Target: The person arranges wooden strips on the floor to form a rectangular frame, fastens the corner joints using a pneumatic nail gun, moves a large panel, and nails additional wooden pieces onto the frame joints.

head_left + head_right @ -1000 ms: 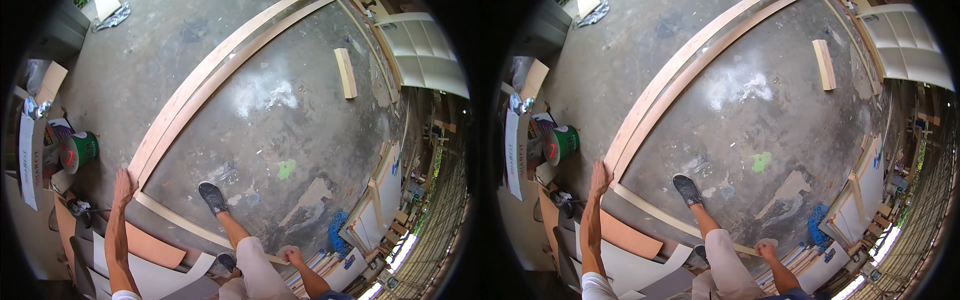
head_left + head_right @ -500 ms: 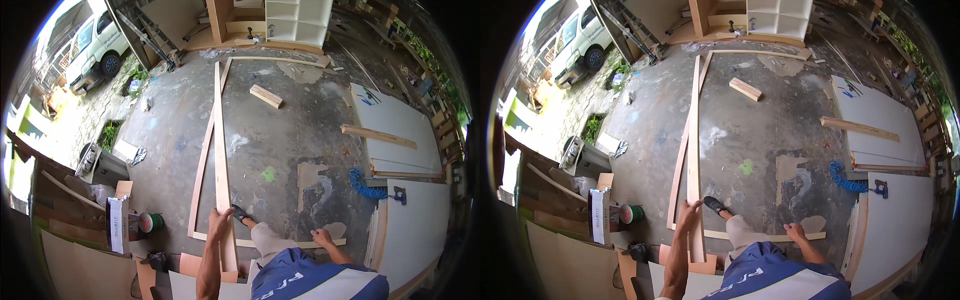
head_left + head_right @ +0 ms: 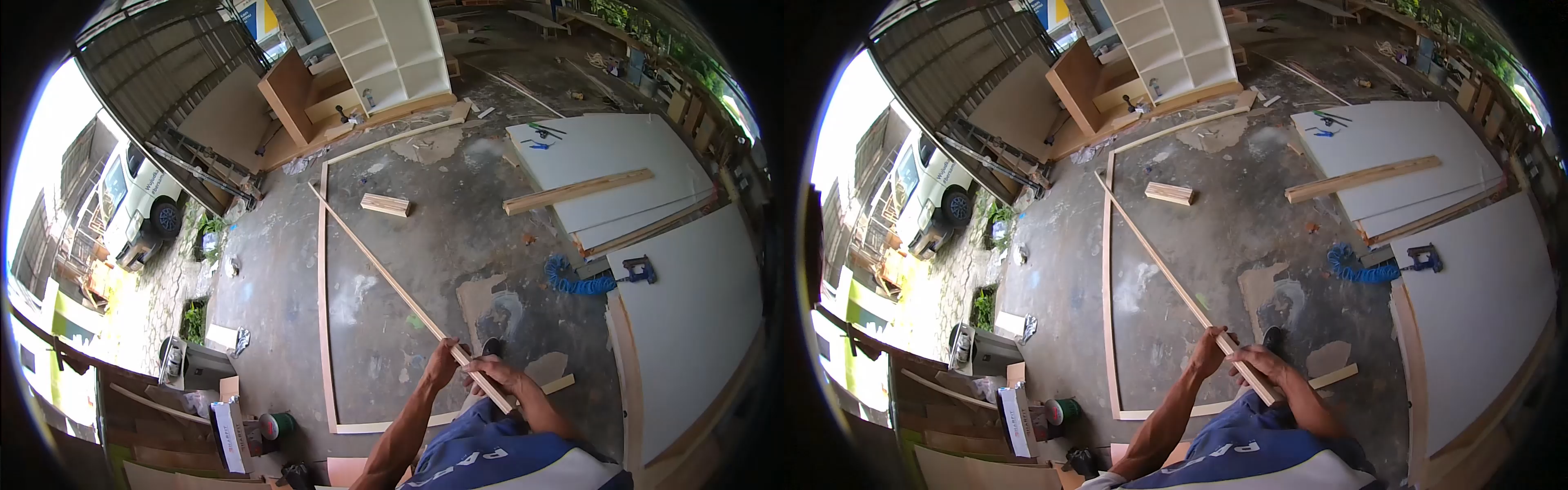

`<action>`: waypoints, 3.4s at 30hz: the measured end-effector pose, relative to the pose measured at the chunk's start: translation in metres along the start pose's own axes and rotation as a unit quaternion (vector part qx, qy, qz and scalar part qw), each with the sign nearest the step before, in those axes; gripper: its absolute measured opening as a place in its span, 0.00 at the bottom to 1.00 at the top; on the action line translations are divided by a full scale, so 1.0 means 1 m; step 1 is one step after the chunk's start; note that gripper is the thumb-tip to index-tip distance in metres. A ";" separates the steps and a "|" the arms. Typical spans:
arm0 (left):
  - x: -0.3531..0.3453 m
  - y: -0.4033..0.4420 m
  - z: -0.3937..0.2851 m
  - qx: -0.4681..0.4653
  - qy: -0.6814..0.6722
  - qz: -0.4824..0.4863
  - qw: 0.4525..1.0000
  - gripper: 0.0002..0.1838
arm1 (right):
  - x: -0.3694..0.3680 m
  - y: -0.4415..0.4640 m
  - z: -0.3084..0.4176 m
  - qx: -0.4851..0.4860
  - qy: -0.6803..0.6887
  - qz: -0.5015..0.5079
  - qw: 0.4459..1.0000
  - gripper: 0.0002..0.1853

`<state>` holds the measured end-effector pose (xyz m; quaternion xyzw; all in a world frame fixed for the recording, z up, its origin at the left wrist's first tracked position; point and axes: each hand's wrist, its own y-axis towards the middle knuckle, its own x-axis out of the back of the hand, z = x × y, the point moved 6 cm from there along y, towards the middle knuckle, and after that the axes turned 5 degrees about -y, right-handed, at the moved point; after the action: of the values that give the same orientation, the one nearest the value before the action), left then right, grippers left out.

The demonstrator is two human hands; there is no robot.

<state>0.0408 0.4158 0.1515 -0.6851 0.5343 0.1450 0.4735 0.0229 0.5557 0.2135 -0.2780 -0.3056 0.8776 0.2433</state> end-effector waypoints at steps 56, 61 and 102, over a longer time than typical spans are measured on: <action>-0.227 0.408 0.113 0.150 0.348 -0.156 0.912 0.18 | 0.297 -0.186 0.002 -0.068 -0.241 -0.507 0.825 0.30; -0.262 0.411 0.064 0.010 0.507 -0.201 0.838 0.21 | 0.322 -0.160 -0.009 0.015 -0.241 -0.445 0.862 0.35; -0.199 0.474 0.156 0.153 0.239 -0.353 0.892 0.24 | 0.702 0.159 0.053 0.037 -0.589 -0.335 0.735 0.27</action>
<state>-0.4002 0.6692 -0.0219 -0.7617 0.3698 -0.2830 0.4505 -0.5621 0.8432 -0.0964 0.4239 -0.4281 0.7383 0.3031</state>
